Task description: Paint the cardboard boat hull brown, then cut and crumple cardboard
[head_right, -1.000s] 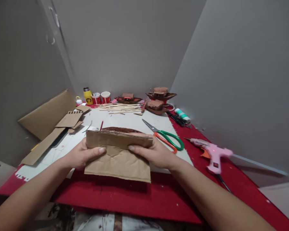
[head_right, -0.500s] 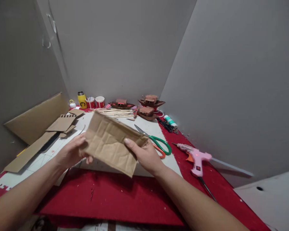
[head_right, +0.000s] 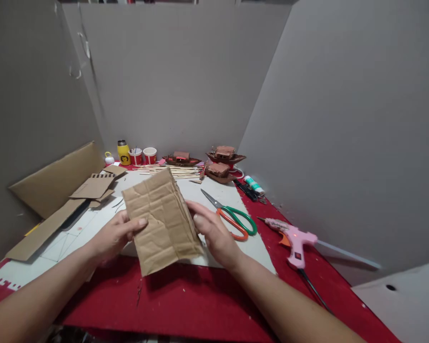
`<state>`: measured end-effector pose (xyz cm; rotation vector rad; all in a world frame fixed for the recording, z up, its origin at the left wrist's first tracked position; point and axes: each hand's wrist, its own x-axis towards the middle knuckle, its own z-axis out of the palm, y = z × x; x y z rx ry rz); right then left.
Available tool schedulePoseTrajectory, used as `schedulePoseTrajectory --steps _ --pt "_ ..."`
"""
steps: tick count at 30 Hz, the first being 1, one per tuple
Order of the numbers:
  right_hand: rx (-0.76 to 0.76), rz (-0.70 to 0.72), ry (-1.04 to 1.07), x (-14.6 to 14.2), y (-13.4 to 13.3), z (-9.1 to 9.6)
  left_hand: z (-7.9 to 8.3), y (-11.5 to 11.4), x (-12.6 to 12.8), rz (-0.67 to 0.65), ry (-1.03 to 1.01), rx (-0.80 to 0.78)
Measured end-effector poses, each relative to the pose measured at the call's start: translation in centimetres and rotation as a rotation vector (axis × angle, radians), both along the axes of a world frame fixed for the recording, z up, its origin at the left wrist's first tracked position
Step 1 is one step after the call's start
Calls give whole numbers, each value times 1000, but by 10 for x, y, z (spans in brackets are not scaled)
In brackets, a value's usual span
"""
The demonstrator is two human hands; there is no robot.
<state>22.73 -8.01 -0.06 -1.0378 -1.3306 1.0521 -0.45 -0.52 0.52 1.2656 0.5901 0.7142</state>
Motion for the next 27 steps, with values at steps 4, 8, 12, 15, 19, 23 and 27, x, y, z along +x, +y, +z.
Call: schedulePoseTrajectory --steps 4,8,12,15,19,23,27 --pt "-131 20 -22 4 5 5 -3 -6 -2 -129 135 8" --pt "-189 100 -69 -11 1 4 -7 -15 2 -152 151 72" --pt "-108 54 -127 -23 -2 0 -6 -19 7 -63 227 297" --pt "-31 -35 -180 -26 -3 0 -6 -19 10 24 261 403" --pt "-13 -20 -158 -28 -5 3 -2 -18 8 38 231 295" --pt "-34 85 -76 -24 -2 8 5 -18 -3 30 211 185" --pt "-1 37 -17 -14 4 12 12 -19 -8 101 247 295"
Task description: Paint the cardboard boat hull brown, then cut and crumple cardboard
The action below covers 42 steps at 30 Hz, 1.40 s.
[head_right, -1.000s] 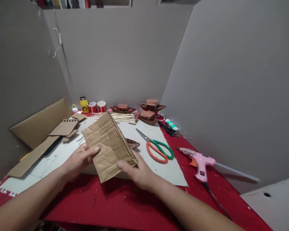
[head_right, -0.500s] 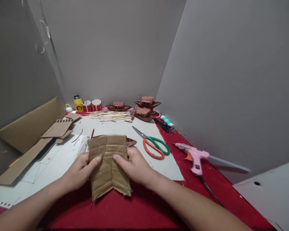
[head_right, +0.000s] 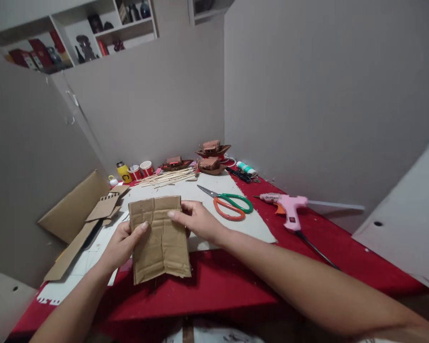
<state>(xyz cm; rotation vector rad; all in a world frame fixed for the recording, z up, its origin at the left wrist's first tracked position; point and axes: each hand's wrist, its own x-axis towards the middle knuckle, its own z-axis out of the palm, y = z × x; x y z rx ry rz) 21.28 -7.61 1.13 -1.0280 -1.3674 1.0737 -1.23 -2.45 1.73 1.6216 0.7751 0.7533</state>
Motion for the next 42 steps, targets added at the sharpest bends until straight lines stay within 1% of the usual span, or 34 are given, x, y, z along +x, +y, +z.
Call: schedulePoseTrajectory --steps 3,7,8,10,13,15,17,20,23,27,28,30,33,35,38,40,42 --pt "49 -26 26 4 2 4 3 -3 4 -5 17 29" --pt "114 40 57 2 0 10 7 -11 9 -13 12 47" --pt "129 58 70 2 -1 11 7 -12 8 -21 -10 28" --pt "156 88 100 3 -1 13 8 -14 6 -72 -111 -90" --pt "191 100 142 7 -1 13 8 -11 4 -201 -278 -422" --pt "211 91 164 11 1 13 9 -9 6 -294 -307 -604" --pt "230 81 184 14 2 12 9 -8 11 -392 -330 -726" --pt "268 70 208 18 3 13 9 -12 21 -476 -423 -815" --pt "318 62 210 21 4 16 8 -17 31 -483 -491 -816" --pt "364 17 183 24 1 19 9 -20 46 -477 -495 -755" --pt "369 -1 175 24 0 19 10 -22 49 -441 -504 -719" --pt "368 -38 157 23 -4 18 13 -26 54 -327 -478 -648" --pt "343 -58 142 19 -6 13 16 -31 60 -195 -474 -516" --pt "335 -43 131 17 -5 9 15 -29 63 -172 -472 -421" --pt "500 -71 66 14 -5 4 9 -19 62 -126 -495 -310" --pt "548 -118 7 12 -7 2 4 -12 57 -137 -484 -311" --pt "533 -167 -66 8 -11 0 0 -6 52 -157 -492 -318"
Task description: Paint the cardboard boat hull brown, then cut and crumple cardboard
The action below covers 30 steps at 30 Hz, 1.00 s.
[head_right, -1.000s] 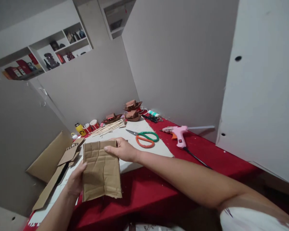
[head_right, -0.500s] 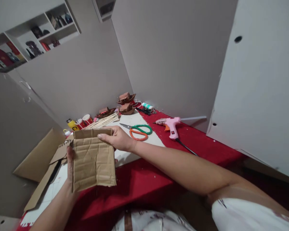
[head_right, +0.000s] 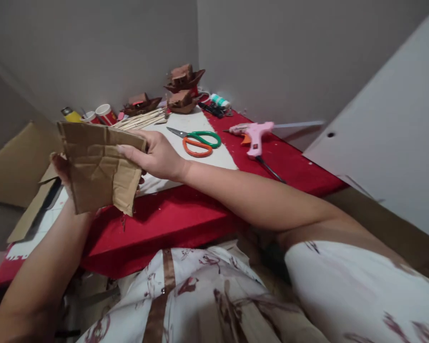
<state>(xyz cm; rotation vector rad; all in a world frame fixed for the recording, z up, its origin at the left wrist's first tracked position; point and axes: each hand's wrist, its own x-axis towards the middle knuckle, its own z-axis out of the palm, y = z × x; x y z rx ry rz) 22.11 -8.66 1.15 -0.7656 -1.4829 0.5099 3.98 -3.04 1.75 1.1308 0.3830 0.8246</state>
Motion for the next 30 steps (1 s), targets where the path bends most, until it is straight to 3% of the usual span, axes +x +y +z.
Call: schedulePoseTrajectory --steps 6,12,17,22,30 --pt "35 -208 -123 -7 -7 -8 -9 12 -10 34 -120 51" --pt "28 -262 -154 -11 -4 -12 -17 22 -15 41 -111 -82" --pt "114 -349 -169 -13 -4 -18 -17 23 -14 -110 -115 -152" --pt "107 -329 -150 -14 -4 -21 -13 22 -13 -141 -108 -185" --pt "-53 -271 -47 -17 -7 -18 -14 20 -22 -205 -109 -245"
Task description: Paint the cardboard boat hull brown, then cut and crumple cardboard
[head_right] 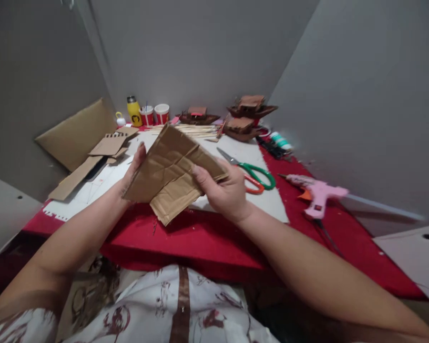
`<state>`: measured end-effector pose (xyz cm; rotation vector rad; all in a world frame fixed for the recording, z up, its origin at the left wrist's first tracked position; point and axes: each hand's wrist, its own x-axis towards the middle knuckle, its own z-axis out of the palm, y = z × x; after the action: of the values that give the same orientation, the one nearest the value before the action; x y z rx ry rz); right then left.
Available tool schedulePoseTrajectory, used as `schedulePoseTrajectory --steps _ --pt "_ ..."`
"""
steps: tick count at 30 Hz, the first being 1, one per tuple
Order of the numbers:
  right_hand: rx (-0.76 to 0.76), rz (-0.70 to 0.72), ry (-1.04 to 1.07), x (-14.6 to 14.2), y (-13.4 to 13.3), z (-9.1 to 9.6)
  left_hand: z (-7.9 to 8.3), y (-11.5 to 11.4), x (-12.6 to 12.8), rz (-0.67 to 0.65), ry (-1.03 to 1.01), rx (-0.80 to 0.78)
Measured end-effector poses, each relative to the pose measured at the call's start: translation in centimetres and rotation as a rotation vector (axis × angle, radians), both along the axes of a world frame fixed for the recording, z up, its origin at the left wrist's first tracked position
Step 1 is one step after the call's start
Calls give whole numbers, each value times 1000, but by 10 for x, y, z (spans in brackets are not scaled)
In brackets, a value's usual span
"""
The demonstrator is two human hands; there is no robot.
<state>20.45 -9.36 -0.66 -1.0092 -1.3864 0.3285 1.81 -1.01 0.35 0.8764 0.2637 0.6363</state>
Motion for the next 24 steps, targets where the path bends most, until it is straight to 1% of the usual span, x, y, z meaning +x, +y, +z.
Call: schedulePoseTrajectory --steps 4,7,10,12,16,19,21,24 --pt "-82 52 22 2 3 4 4 -1 -1 -38 46 30" --pt "-145 103 68 2 4 7 8 -5 0 -82 94 -45" --pt "-240 200 124 2 3 10 10 -13 0 -137 139 -96" --pt "-295 272 150 1 2 13 10 -18 -1 -152 170 -108" --pt "-346 358 172 -1 -2 17 7 -29 -4 -196 176 -85" --pt "-357 357 160 -2 -2 14 6 -36 -2 -221 200 11" --pt "-344 318 136 0 0 10 5 -37 1 -219 214 95" --pt "-294 235 87 3 5 7 5 -36 8 -170 216 189"
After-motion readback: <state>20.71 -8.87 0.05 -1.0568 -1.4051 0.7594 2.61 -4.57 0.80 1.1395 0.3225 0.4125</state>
